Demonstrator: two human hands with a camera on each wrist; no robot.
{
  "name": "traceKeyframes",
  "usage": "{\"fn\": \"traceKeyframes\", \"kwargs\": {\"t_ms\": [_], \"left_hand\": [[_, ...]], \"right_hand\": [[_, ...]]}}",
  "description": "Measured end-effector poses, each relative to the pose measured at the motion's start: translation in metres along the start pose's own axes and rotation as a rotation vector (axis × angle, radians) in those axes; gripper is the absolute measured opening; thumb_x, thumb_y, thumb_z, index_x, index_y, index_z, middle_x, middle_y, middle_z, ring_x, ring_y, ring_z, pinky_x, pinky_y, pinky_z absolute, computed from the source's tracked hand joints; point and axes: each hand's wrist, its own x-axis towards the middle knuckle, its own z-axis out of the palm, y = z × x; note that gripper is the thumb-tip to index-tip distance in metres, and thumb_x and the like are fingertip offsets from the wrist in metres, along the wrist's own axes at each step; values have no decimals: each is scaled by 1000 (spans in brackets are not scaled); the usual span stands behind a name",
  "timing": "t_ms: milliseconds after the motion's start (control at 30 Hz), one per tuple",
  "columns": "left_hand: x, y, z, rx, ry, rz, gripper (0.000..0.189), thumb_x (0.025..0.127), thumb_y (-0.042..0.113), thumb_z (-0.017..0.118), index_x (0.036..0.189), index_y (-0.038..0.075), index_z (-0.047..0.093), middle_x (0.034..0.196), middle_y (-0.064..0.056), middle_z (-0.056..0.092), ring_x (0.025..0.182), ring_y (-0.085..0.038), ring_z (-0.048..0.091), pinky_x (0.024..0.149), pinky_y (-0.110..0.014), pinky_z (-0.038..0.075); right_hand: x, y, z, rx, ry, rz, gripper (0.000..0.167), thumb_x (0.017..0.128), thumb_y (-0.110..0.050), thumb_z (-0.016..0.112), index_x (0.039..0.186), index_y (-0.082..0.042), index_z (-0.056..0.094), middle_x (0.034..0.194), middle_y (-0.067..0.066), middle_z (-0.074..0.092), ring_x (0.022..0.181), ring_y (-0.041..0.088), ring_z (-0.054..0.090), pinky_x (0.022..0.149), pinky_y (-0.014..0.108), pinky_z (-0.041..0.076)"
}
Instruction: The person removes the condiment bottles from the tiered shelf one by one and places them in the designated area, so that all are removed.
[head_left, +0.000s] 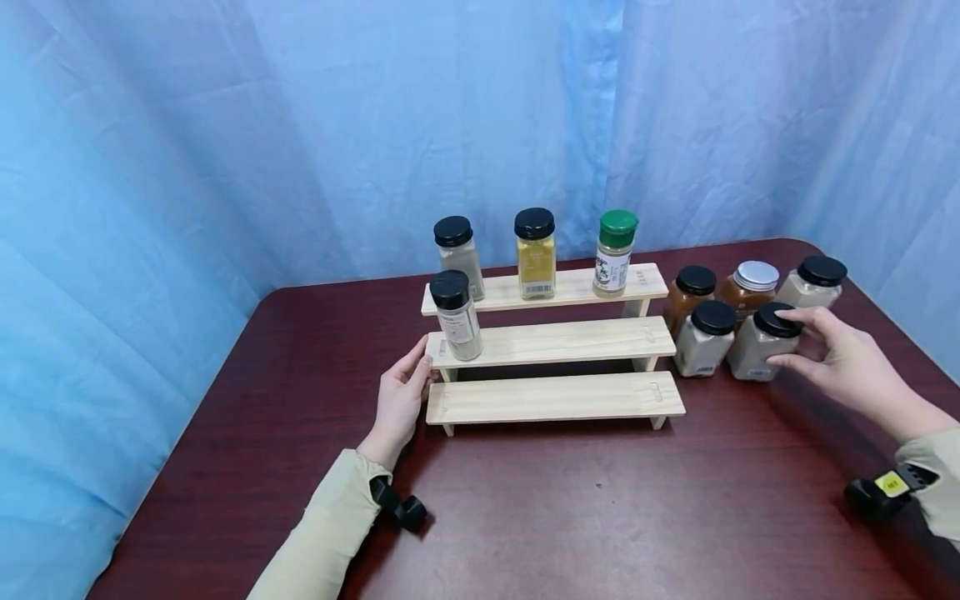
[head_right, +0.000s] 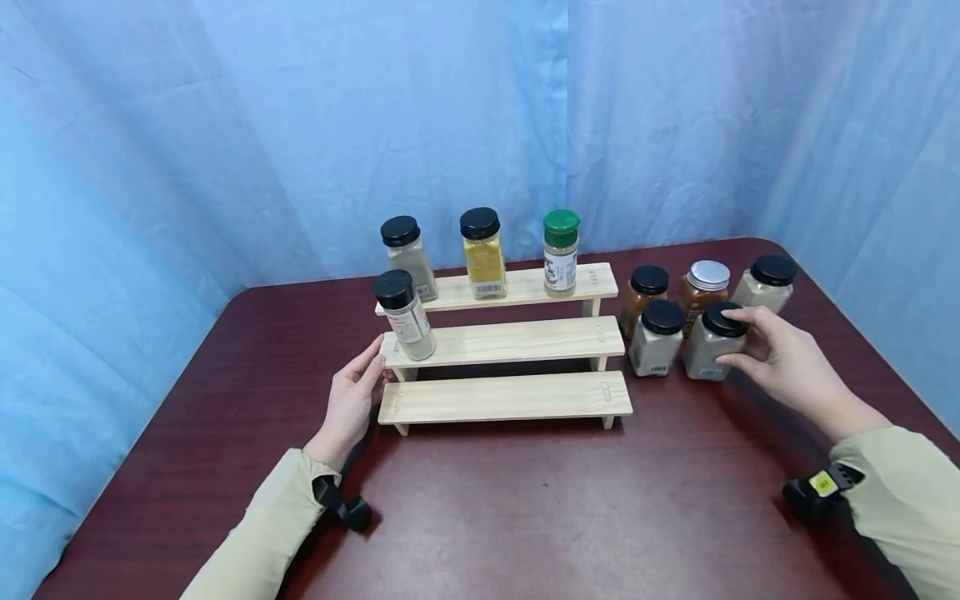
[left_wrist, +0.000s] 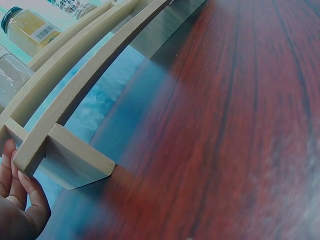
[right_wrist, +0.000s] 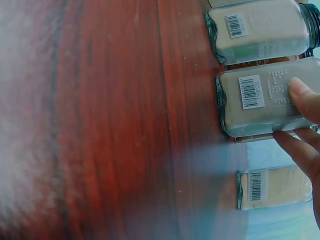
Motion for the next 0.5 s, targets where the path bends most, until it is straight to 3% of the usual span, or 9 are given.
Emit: {"fn": "traceKeyframes", "kwargs": {"t_ms": [100,200,267,333,400,467,500], "left_hand": [[0,1,1,4,0,0,43,99,11,49,142,9,45,79,11,59,71,-1,54,60,-17,38],[0,1,1,4,0,1,43,99,11,49,142,8,45,77,12,59,71,-1,53,60,-17,38],[0,1,1,2,0,0,43,99,11,49,142,8,44,77,12,59,71,-1,53,60,-17,38],[0,1,1,0,1,0,43,99,11,49,142,7,44,77,12,59,70,-1,53,60,-17,38],[0,1,1,0,2,-1,43,99,11,49,142,7,44,76,12,59,70,-1,53,59,-17,38],[0,1,1,1,2,1,43,99,11,49,142,7,44,76,12,59,70,-1,53,59,-17,38],[0,1,1,0,3,0,43,99,11,49,142,7,44,77,11,59,71,-1,53,59,-17,38]], "right_hand": [[2,-3,-1,-17,16,-1,70,60,9,82,121,4,49,107,24,56,75,26,68,54,29,52],[4,-11,-5,-29,27,-15,70,58,12,82,120,5,51,108,23,55,75,25,67,55,28,52],[5,-17,-9,-21,30,-25,69,57,13,82,118,6,52,109,24,54,77,18,65,56,19,51],[5,-23,-12,9,25,-45,68,58,15,81,119,7,52,109,27,52,83,1,61,60,9,48],[5,-26,-14,2,26,-40,67,58,14,81,119,6,53,110,26,53,85,-21,44,61,-2,39],[5,-27,-14,-6,28,-40,67,58,14,81,119,6,53,110,26,53,88,-20,43,62,0,41],[5,-26,-14,-14,26,-43,67,58,15,81,119,7,53,110,26,52,89,-11,52,62,7,47]]}}
